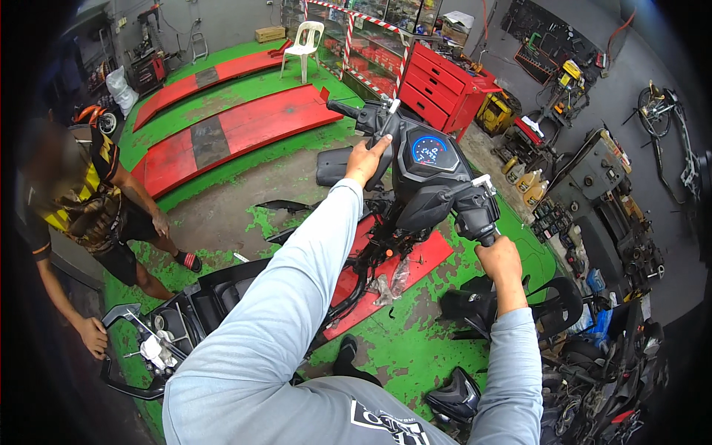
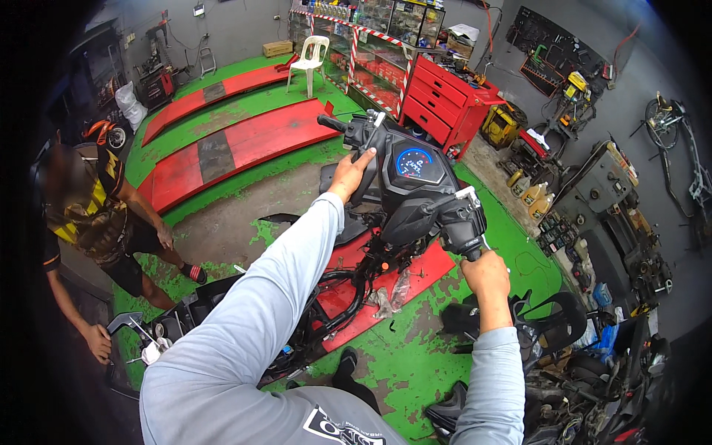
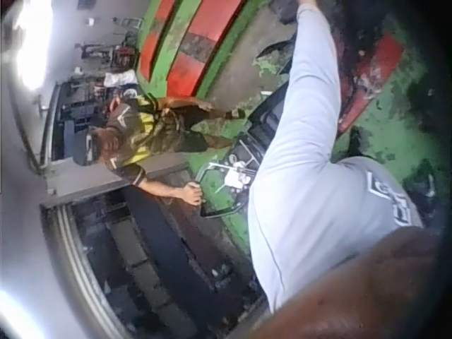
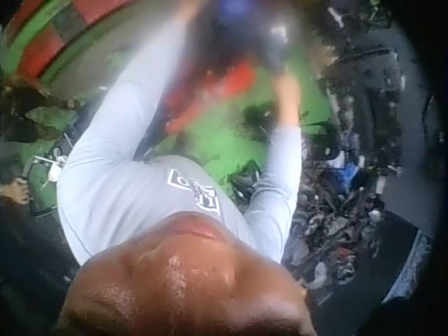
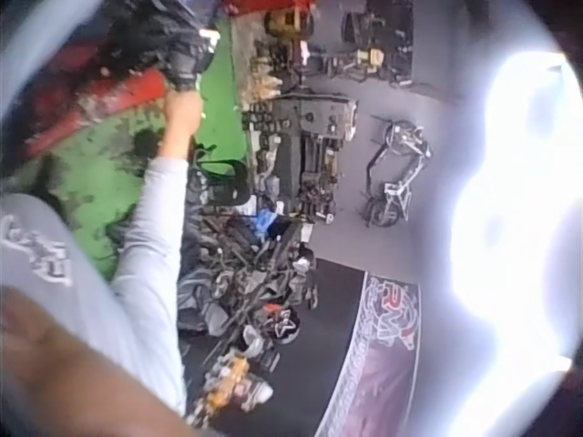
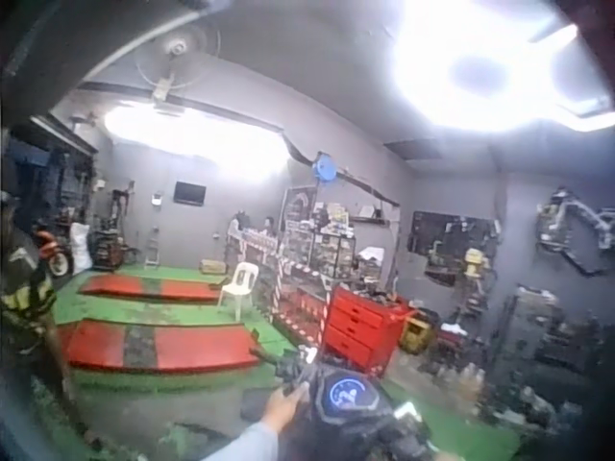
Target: The person wipes a motorcycle part with a cloth, then places it on the motorcycle frame. They use a screwdriver to fasten screws into the part. The person then inserts a key into the ignition and turns it, activating the digital dashboard. Finally, they adjust the handlebars and grip the controls.
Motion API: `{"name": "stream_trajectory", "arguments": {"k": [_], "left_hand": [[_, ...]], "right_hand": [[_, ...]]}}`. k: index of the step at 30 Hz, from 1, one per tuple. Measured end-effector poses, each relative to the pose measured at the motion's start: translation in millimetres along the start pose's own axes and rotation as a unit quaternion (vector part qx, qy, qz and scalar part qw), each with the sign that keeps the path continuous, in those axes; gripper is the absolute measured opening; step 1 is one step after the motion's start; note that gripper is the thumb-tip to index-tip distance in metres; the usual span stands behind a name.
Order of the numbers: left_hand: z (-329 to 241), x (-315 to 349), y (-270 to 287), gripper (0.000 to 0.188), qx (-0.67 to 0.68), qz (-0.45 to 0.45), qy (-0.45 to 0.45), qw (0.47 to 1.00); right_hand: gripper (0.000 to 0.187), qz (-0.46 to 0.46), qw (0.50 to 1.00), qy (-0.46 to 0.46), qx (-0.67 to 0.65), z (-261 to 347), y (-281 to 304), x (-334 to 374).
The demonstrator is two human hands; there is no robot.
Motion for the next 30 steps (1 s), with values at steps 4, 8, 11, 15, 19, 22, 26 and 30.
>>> {"name": "stream_trajectory", "arguments": {"k": [4,8,11,15,19,22,26,30], "left_hand": [[9,-3,0,0.111,-0.004,-0.012,-0.022,1.0],[20,2,-2,0.118,-0.062,-0.017,-0.01,0.998],[20,17,-4,0.107,0.003,0.061,-0.079,0.995],[41,56,34,0.086,-0.038,0.114,-0.034,0.992],[77,149,85,0.069,-0.029,0.197,-0.009,0.98],[85,243,137,0.055,0.032,0.202,-0.01,0.979],[59,393,277,0.038,-0.12,0.045,-0.002,0.992],[55,528,410,0.022,-0.346,-0.147,0.063,0.924]], "right_hand": [[0.045,0.006,1.0,0.005,0.006,4,0,-1],[0.046,0.012,1.0,0.003,0.003,7,0,4],[0.048,0.022,1.0,-0.012,0.01,2,-2,2],[0.05,0.022,1.0,-0.016,0.0,11,1,-1],[0.049,0.011,1.0,0.016,-0.001,12,1,4],[0.048,-0.026,0.999,0.017,0.008,-25,-13,-22],[0.046,-0.024,0.998,0.046,0.037,-3,-14,-21],[0.049,-0.031,0.996,0.078,0.043,-38,-28,-59]]}}
Point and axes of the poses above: each hand's wrist, its own x-axis away from the middle knuckle, its own y-axis out of the back of the hand, z = x × y, the point moved 8 cm from there along -x, towards the middle knuckle, and after that the axes turned 5 degrees about z, right-handed, at the moved point
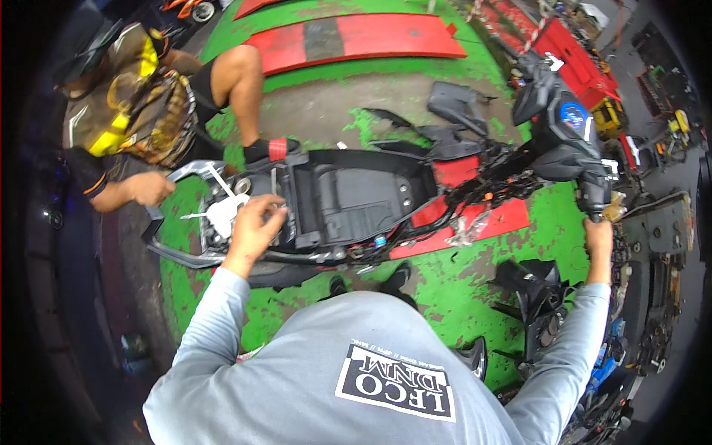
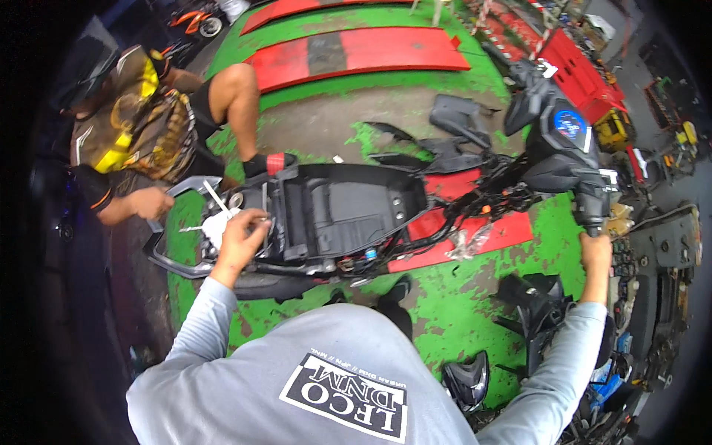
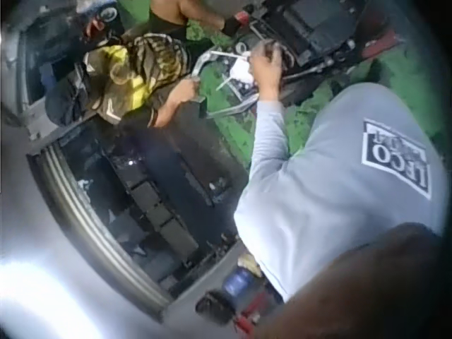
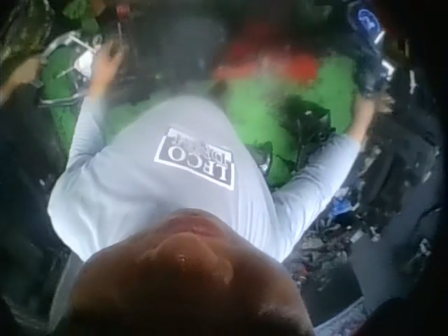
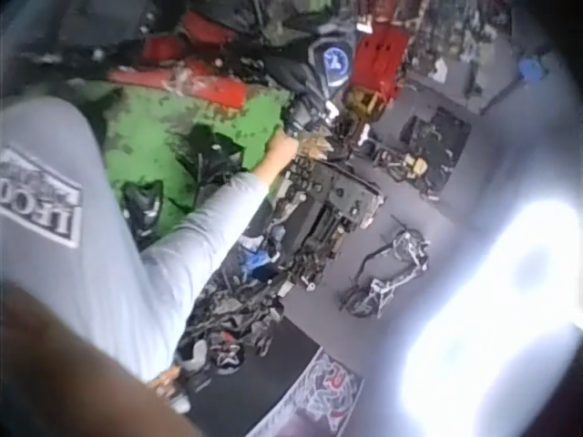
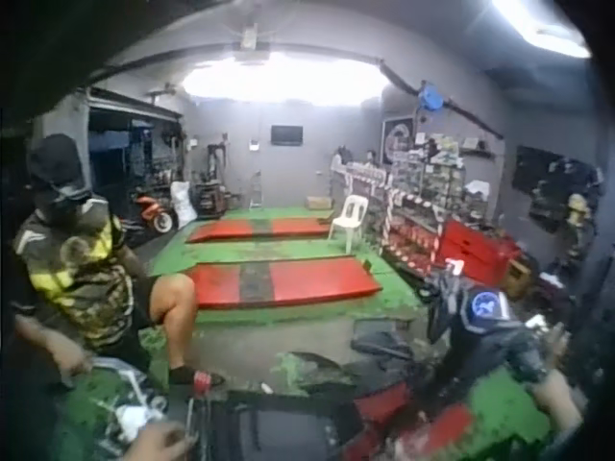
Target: The person wipes a motorcycle part with a cloth, then places it on the motorcycle frame. They use a screwdriver to fasten screws into the part. The person then inserts a key into the ignition and turns it, activating the digital dashboard. Finally, they adjust the handlebars and grip the controls.
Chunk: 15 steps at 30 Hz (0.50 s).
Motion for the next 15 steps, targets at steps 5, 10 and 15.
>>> {"name": "stream_trajectory", "arguments": {"k": [5,10,15], "left_hand": [[90,99,89,0.023,-0.267,-0.093,0.07,0.957],[96,113,83,0.038,-0.328,-0.057,0.062,0.941],[119,106,80,0.04,-0.416,-0.005,0.151,0.897]], "right_hand": [[0.051,0.002,0.998,0.059,-0.002,25,5,10],[0.054,0.025,0.998,0.046,-0.022,20,-3,-2],[0.058,0.042,0.999,-0.004,-0.003,13,-9,-3]]}}
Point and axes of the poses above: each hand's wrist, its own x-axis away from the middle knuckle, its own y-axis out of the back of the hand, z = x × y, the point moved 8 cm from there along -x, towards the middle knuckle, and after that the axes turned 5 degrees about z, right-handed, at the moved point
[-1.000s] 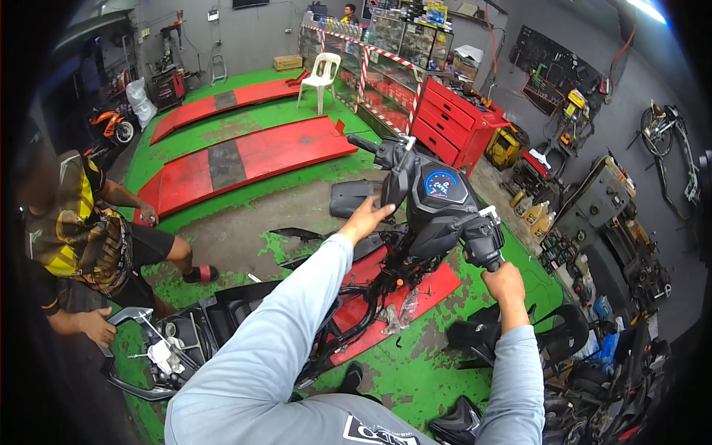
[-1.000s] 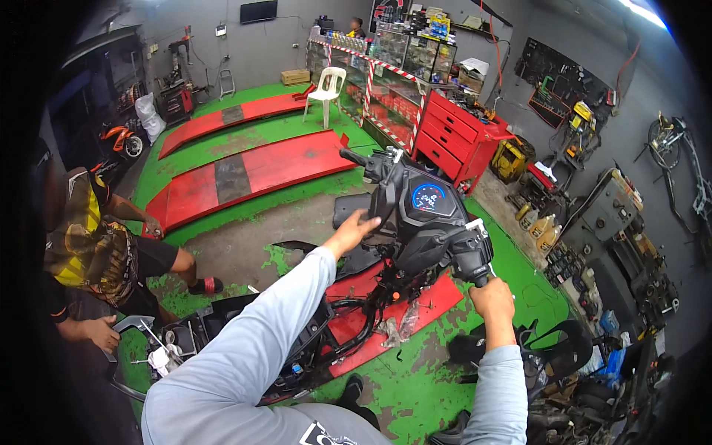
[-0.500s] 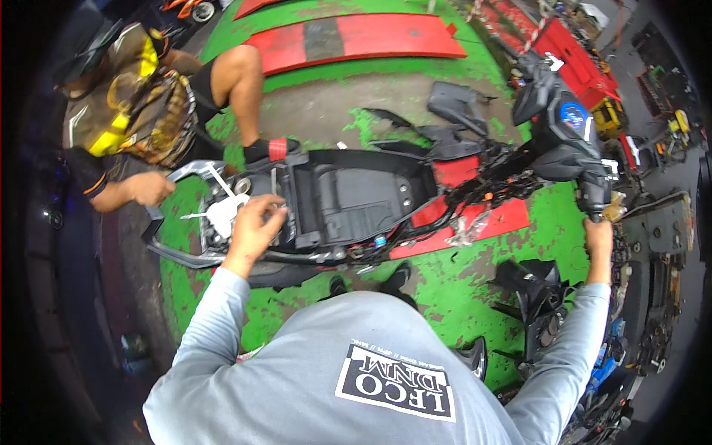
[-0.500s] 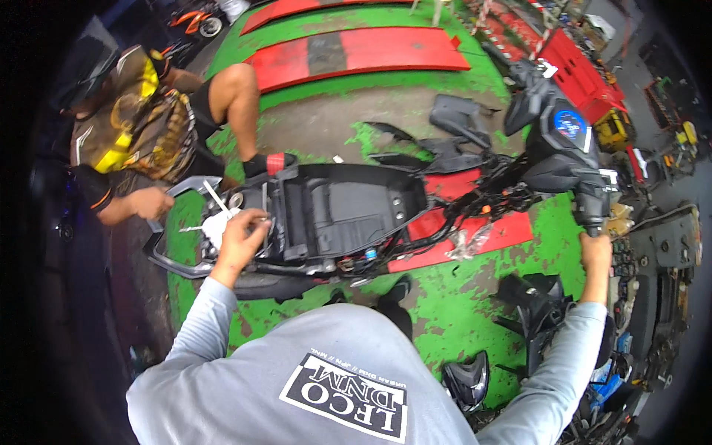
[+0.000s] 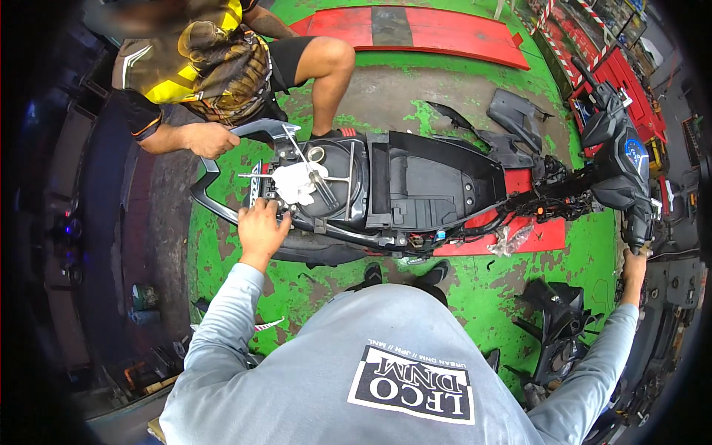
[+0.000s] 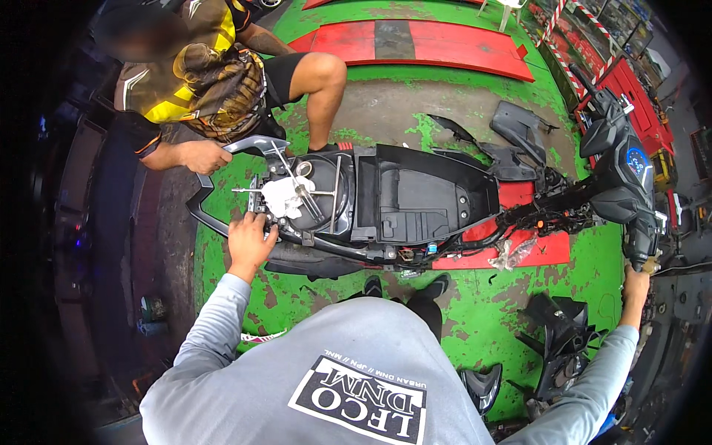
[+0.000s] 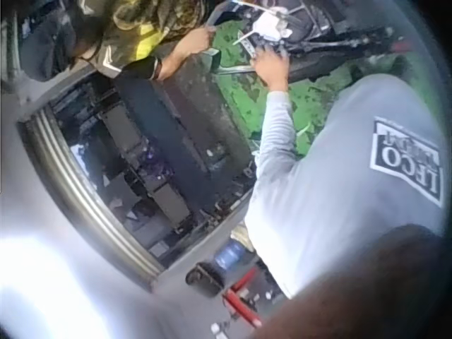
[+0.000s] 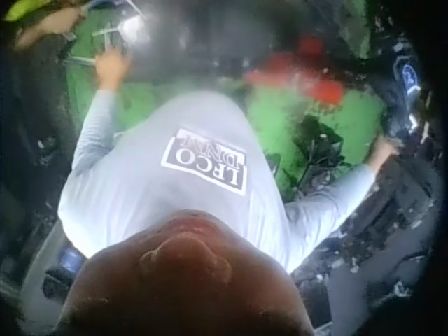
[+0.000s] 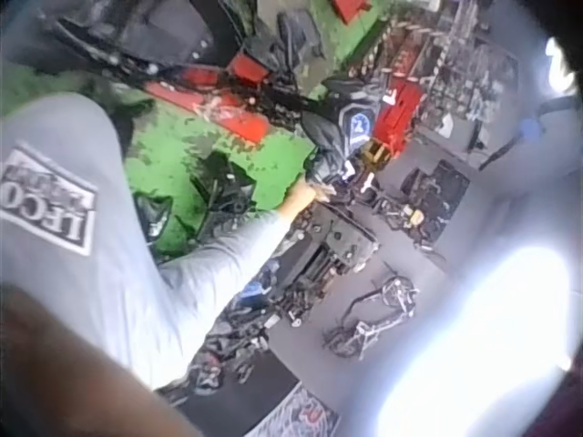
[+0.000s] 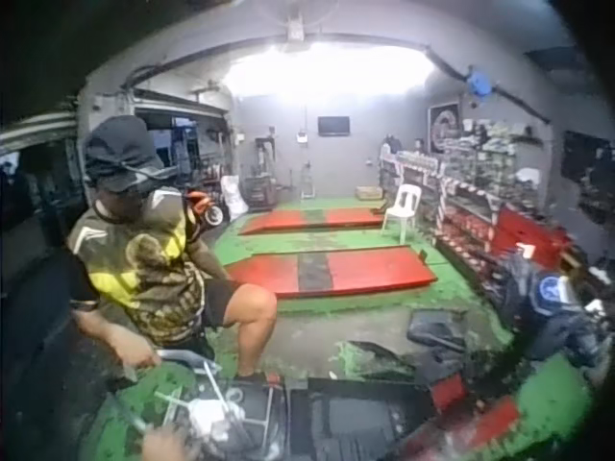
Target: The person wipes a motorcycle part with a cloth, then places it on the motorcycle frame. They use a screwdriver to fasten screws into the part. The person then inserts a key into the ignition and turns it, activating the digital dashboard. Finally, they adjust the handlebars and grip the controls.
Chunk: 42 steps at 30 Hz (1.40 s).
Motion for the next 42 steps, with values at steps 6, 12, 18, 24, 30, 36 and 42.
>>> {"name": "stream_trajectory", "arguments": {"k": [6,12,18,24,30,36,42], "left_hand": [[2,-6,-6,0.047,-0.02,0.037,0.026,0.999],[4,-5,-8,0.049,-0.017,-0.016,0.018,1.0],[-1,-9,-4,0.043,-0.029,-0.024,0.016,0.999],[-5,-5,-2,0.04,-0.027,-0.041,0.021,0.999],[-3,-7,-8,0.037,-0.029,-0.014,0.028,0.999],[-4,-6,-7,0.04,-0.03,-0.038,0.012,0.999],[-4,-5,-5,0.039,-0.034,-0.047,0.015,0.998]], "right_hand": [[0.069,-0.06,0.997,-0.009,0.054,11,11,13],[0.062,-0.056,0.997,-0.026,0.056,33,21,40],[0.05,-0.084,0.985,-0.095,0.12,50,27,77],[0.049,-0.061,0.984,-0.138,0.098,64,32,91],[0.04,-0.092,0.98,-0.126,0.12,63,28,91],[0.037,-0.121,0.977,-0.099,0.147,56,26,85],[0.04,-0.117,0.979,-0.109,0.13,60,28,90]]}}
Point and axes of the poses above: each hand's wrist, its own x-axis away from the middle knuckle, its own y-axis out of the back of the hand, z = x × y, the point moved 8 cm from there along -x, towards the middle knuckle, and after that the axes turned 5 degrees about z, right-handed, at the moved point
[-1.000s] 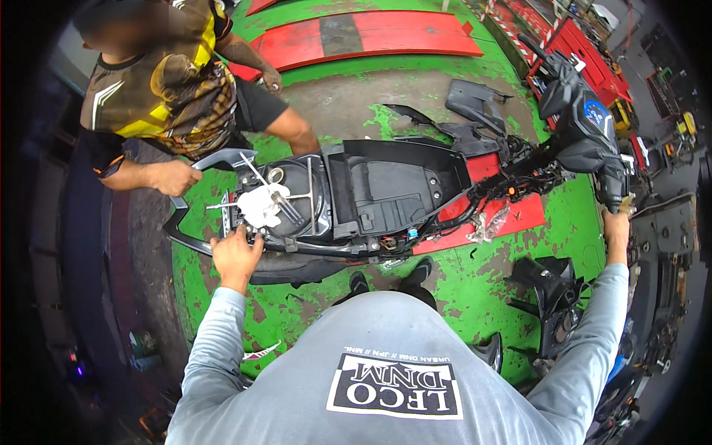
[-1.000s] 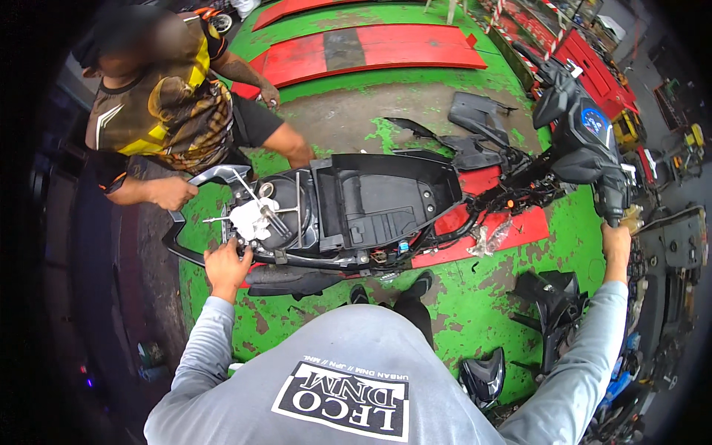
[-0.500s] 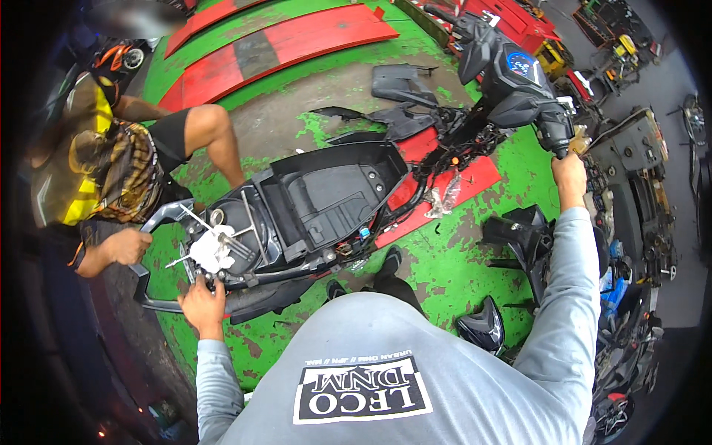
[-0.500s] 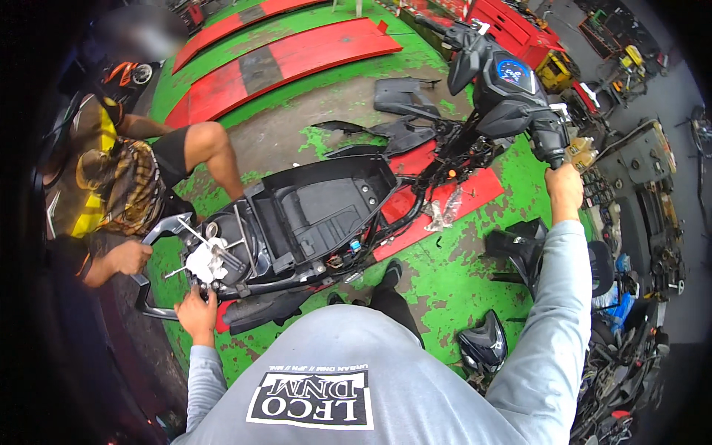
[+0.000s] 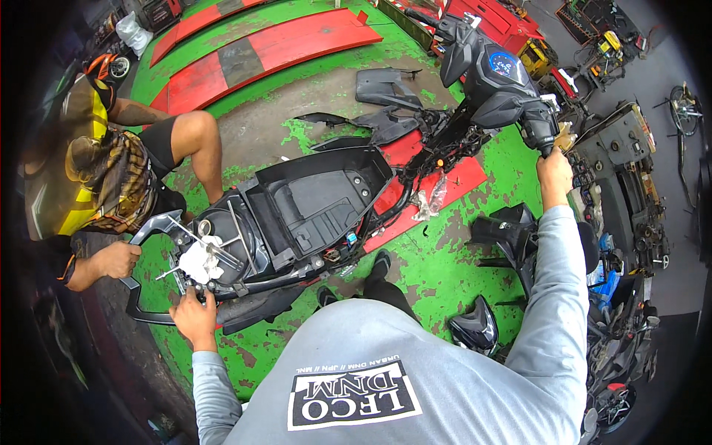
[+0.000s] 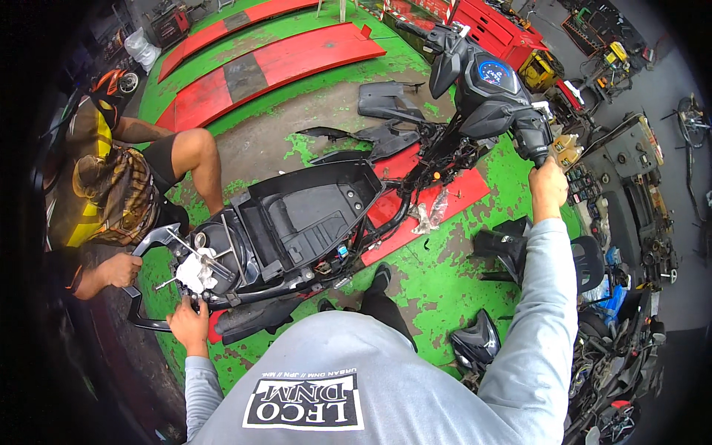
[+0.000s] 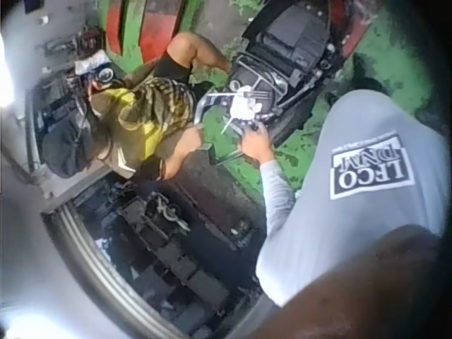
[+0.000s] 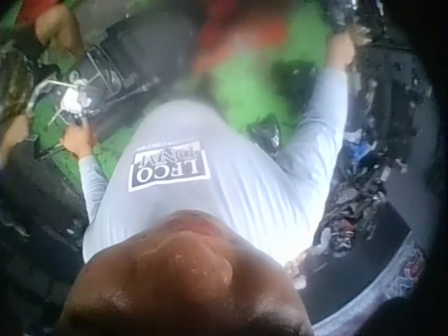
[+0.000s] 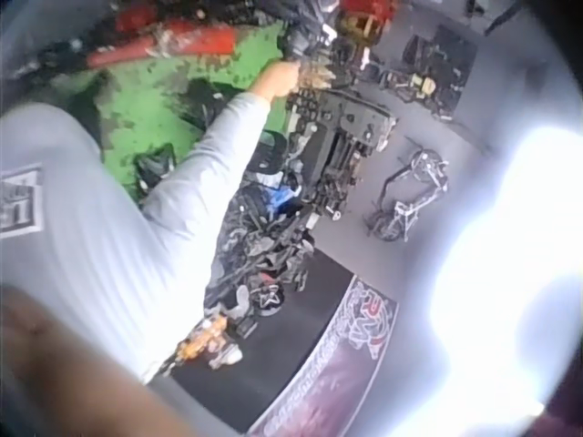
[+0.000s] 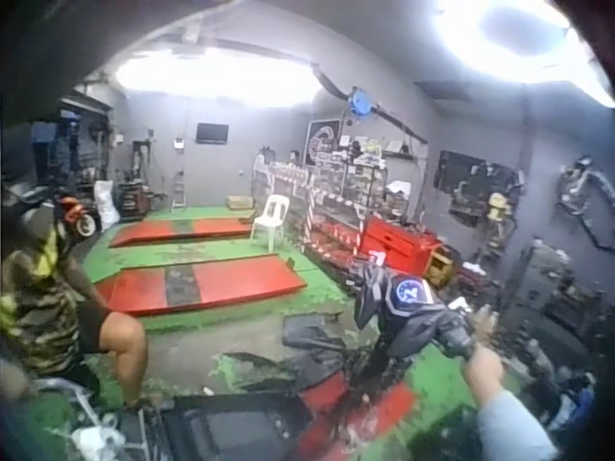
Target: The person wipes a motorcycle part with a cloth, then places it on the motorcycle frame. They use a screwdriver to fasten screws into the part. The person then inserts a key into the ignition and turns it, activating the digital dashboard. Finally, they adjust the handlebars and grip the controls.
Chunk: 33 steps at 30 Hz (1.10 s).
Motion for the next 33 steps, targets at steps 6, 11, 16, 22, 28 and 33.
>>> {"name": "stream_trajectory", "arguments": {"k": [6,11,16,22,28,33], "left_hand": [[1,-3,-7,0.036,-0.012,-0.013,-0.006,1.0],[0,-4,-3,0.033,0.006,-0.027,-0.009,1.0],[-2,-4,-3,0.032,-0.007,-0.027,-0.011,1.0],[0,-1,-3,0.032,0.013,-0.034,-0.018,0.999],[-2,-4,-2,0.032,0.004,-0.023,-0.014,1.0],[3,-2,-6,0.032,0.01,-0.02,-0.013,1.0]], "right_hand": [[0.041,-0.03,0.999,0.013,-0.006,3,5,-1],[0.04,-0.034,0.999,0.017,0.002,-2,-5,-3],[0.037,-0.037,0.999,0.011,-0.002,-3,-2,8],[0.041,-0.026,0.999,0.004,0.02,-3,-2,5],[0.04,-0.066,0.997,0.035,0.032,-3,-7,0],[0.039,-0.066,0.997,0.033,0.028,-2,-2,1]]}}
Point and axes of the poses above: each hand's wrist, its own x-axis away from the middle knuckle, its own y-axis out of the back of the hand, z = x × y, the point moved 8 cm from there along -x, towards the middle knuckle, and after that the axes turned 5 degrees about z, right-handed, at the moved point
